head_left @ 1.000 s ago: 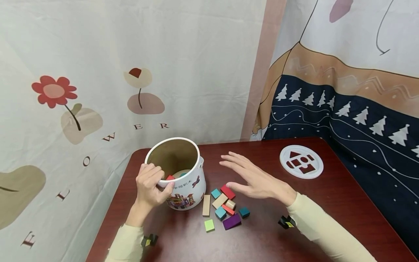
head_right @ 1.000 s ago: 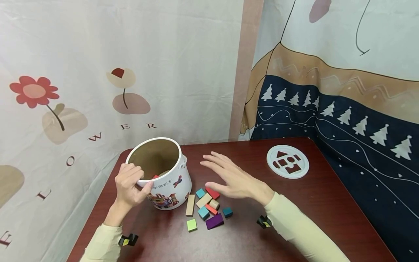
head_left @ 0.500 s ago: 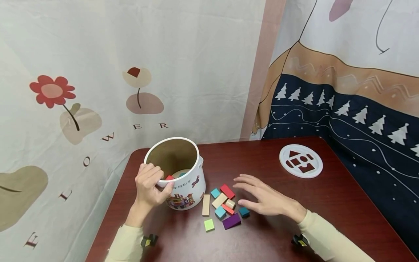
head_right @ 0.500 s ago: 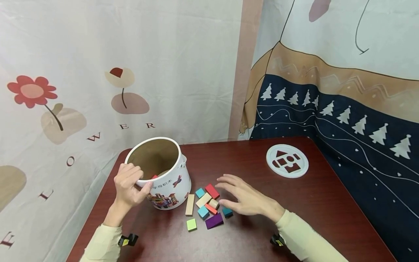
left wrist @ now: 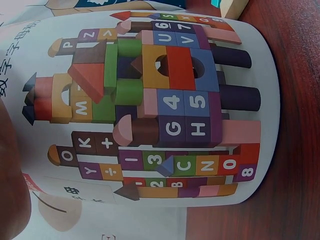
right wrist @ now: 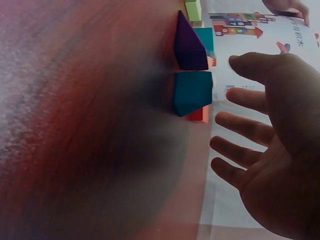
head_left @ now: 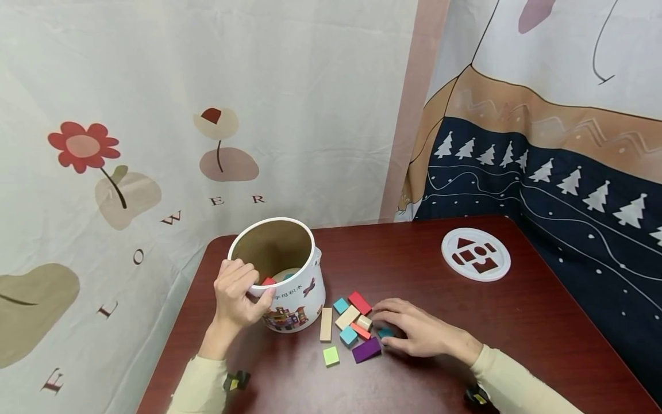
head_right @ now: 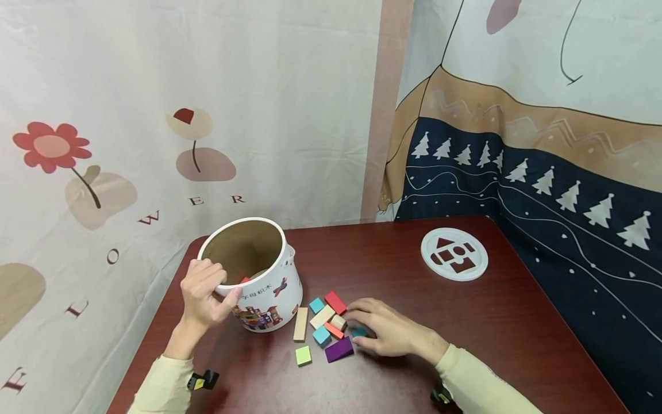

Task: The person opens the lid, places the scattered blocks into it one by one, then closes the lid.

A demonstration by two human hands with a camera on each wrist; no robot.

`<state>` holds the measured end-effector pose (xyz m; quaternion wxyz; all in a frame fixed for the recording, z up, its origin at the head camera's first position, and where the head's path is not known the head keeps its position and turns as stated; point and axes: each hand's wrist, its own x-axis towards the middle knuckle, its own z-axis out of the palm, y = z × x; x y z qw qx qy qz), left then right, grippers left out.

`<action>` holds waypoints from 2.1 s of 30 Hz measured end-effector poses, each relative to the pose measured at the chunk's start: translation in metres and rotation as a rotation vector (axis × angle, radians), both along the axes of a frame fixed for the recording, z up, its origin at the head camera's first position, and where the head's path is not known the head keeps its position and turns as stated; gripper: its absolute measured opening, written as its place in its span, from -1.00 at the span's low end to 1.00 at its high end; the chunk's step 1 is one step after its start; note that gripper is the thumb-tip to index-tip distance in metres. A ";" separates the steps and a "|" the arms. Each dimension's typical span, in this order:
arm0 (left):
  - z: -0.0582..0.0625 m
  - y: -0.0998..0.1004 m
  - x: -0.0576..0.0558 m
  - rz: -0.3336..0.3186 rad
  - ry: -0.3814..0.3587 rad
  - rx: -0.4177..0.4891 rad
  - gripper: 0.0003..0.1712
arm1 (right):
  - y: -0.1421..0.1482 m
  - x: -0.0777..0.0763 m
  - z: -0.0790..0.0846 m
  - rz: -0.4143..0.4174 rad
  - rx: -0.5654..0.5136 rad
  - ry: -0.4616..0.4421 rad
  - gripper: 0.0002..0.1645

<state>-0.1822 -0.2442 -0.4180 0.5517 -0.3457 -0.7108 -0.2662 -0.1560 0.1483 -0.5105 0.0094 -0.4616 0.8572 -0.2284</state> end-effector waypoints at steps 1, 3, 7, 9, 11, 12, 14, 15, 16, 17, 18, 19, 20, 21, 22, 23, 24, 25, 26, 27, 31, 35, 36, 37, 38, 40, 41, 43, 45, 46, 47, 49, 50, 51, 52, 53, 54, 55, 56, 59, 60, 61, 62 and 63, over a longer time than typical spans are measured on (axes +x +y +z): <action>0.000 0.000 0.000 0.001 0.000 0.000 -0.54 | 0.000 0.000 -0.001 0.002 0.003 -0.005 -0.53; 0.000 0.000 0.000 0.003 0.001 0.000 -0.54 | 0.000 0.001 -0.004 0.007 0.010 -0.012 -0.55; 0.001 0.000 0.000 0.001 0.005 0.001 -0.54 | 0.000 0.002 -0.009 0.010 0.038 0.000 -0.56; 0.001 0.000 0.000 0.000 0.006 0.001 -0.54 | -0.001 0.003 -0.010 0.010 0.050 0.015 -0.57; 0.001 0.001 0.000 -0.001 0.006 0.001 -0.53 | -0.002 0.003 -0.010 0.011 0.050 0.030 -0.59; 0.001 0.001 0.000 -0.001 0.006 0.001 -0.53 | -0.003 0.003 -0.011 0.013 0.048 0.037 -0.60; 0.001 0.001 0.001 0.001 0.004 0.001 -0.53 | -0.003 0.003 -0.012 0.015 0.046 0.055 -0.62; 0.001 0.001 0.001 0.001 0.002 0.001 -0.53 | -0.004 0.002 -0.012 0.015 0.049 0.063 -0.62; 0.001 0.001 0.001 0.002 0.001 0.001 -0.53 | -0.004 0.002 -0.012 0.017 0.052 0.070 -0.63; 0.001 0.001 0.001 0.002 0.001 0.001 -0.53 | -0.004 0.002 -0.013 0.017 0.056 0.075 -0.63; 0.001 0.001 0.001 0.003 0.000 0.000 -0.54 | -0.004 0.002 -0.013 0.017 0.061 0.080 -0.64; 0.001 0.001 0.001 0.003 0.000 0.001 -0.54 | -0.004 0.001 -0.013 0.017 0.066 0.085 -0.64; 0.001 0.001 0.001 0.003 0.000 0.001 -0.54 | -0.005 0.001 -0.014 0.017 0.068 0.087 -0.65; 0.001 0.001 0.001 0.003 0.000 0.001 -0.54 | -0.005 0.001 -0.014 0.016 0.071 0.090 -0.66; 0.001 0.001 0.001 0.003 0.000 0.001 -0.54 | -0.005 0.001 -0.014 0.015 0.073 0.091 -0.67; 0.001 0.001 0.001 0.003 0.000 0.001 -0.54 | -0.005 0.001 -0.014 0.014 0.074 0.092 -0.68; 0.001 0.001 0.001 0.004 0.001 0.002 -0.53 | -0.005 0.001 -0.015 0.012 0.076 0.094 -0.69; 0.001 0.001 0.001 0.004 0.001 0.002 -0.53 | -0.005 0.001 -0.015 0.010 0.078 0.096 -0.70; 0.001 0.001 0.001 0.005 0.001 0.002 -0.53 | -0.005 0.001 -0.015 0.009 0.078 0.098 -0.70; 0.001 0.001 0.001 0.005 0.001 0.002 -0.53 | -0.005 0.001 -0.015 0.008 0.080 0.098 -0.70; 0.001 0.001 0.001 0.005 0.001 0.000 -0.52 | -0.006 0.001 -0.015 0.008 0.078 0.097 -0.72; 0.001 0.001 0.001 0.004 0.001 -0.001 -0.53 | -0.007 0.002 -0.015 0.003 0.077 0.100 -0.74; 0.001 0.001 0.001 0.004 0.002 -0.002 -0.53 | -0.007 0.002 -0.014 0.001 0.077 0.104 -0.74; 0.002 0.001 0.001 0.004 0.001 -0.002 -0.53 | -0.007 0.003 -0.014 -0.001 0.077 0.108 -0.74; 0.002 0.001 0.001 0.004 0.001 -0.002 -0.53 | -0.007 0.003 -0.014 -0.003 0.079 0.111 -0.75; 0.001 0.001 0.001 0.005 0.001 -0.002 -0.53 | -0.006 0.003 -0.014 -0.007 0.080 0.115 -0.75; 0.001 0.001 0.001 0.006 0.001 -0.003 -0.53 | -0.006 0.003 -0.013 -0.009 0.079 0.119 -0.76; 0.001 0.001 0.001 0.004 0.002 -0.001 -0.53 | -0.006 0.002 -0.013 -0.012 0.074 0.126 -0.78; 0.001 0.001 0.001 0.003 0.002 -0.001 -0.53 | -0.005 0.002 -0.012 -0.017 0.068 0.135 -0.81; 0.001 0.001 0.001 0.002 0.003 -0.001 -0.54 | -0.005 0.001 -0.012 -0.019 0.064 0.140 -0.83; 0.001 0.001 0.001 0.001 0.003 -0.001 -0.54 | -0.005 0.001 -0.012 -0.021 0.059 0.144 -0.84; 0.001 0.001 0.001 0.001 0.003 0.000 -0.54 | -0.004 0.000 -0.011 -0.027 0.054 0.148 -0.86; 0.001 0.001 0.001 0.000 0.003 -0.001 -0.53 | -0.004 -0.001 -0.010 -0.030 0.052 0.151 -0.86; 0.001 0.001 0.001 0.000 0.003 -0.001 -0.53 | -0.003 -0.001 -0.010 -0.033 0.050 0.154 -0.85; 0.001 0.001 0.001 0.001 0.002 -0.001 -0.53 | -0.003 -0.002 -0.009 -0.035 0.047 0.157 -0.85; 0.001 0.001 0.001 0.001 0.002 -0.001 -0.53 | -0.002 -0.002 -0.008 -0.038 0.043 0.157 -0.85; 0.001 0.001 0.001 0.001 0.001 -0.001 -0.53 | -0.002 -0.003 -0.007 -0.042 0.042 0.160 -0.85; 0.001 0.001 0.001 0.001 0.001 -0.002 -0.53 | -0.001 -0.004 -0.005 -0.045 0.038 0.161 -0.85; 0.001 0.001 0.001 0.001 0.000 -0.002 -0.53 | -0.001 -0.005 -0.003 -0.048 0.033 0.156 -0.86; 0.001 0.001 0.001 0.001 -0.001 0.000 -0.54 | 0.000 -0.008 0.004 -0.057 0.017 0.131 -0.87; 0.001 0.001 0.001 0.001 0.000 0.000 -0.54 | 0.000 -0.009 0.006 -0.061 0.012 0.125 -0.87; 0.000 0.001 0.001 0.001 0.000 0.000 -0.54 | 0.001 -0.010 0.009 -0.063 0.002 0.118 -0.87; 0.000 0.001 0.000 0.001 0.001 0.001 -0.54 | 0.001 -0.012 0.012 -0.065 -0.005 0.115 -0.87; 0.000 0.001 0.000 0.002 0.001 0.001 -0.54 | 0.000 -0.013 0.015 -0.069 -0.013 0.115 -0.87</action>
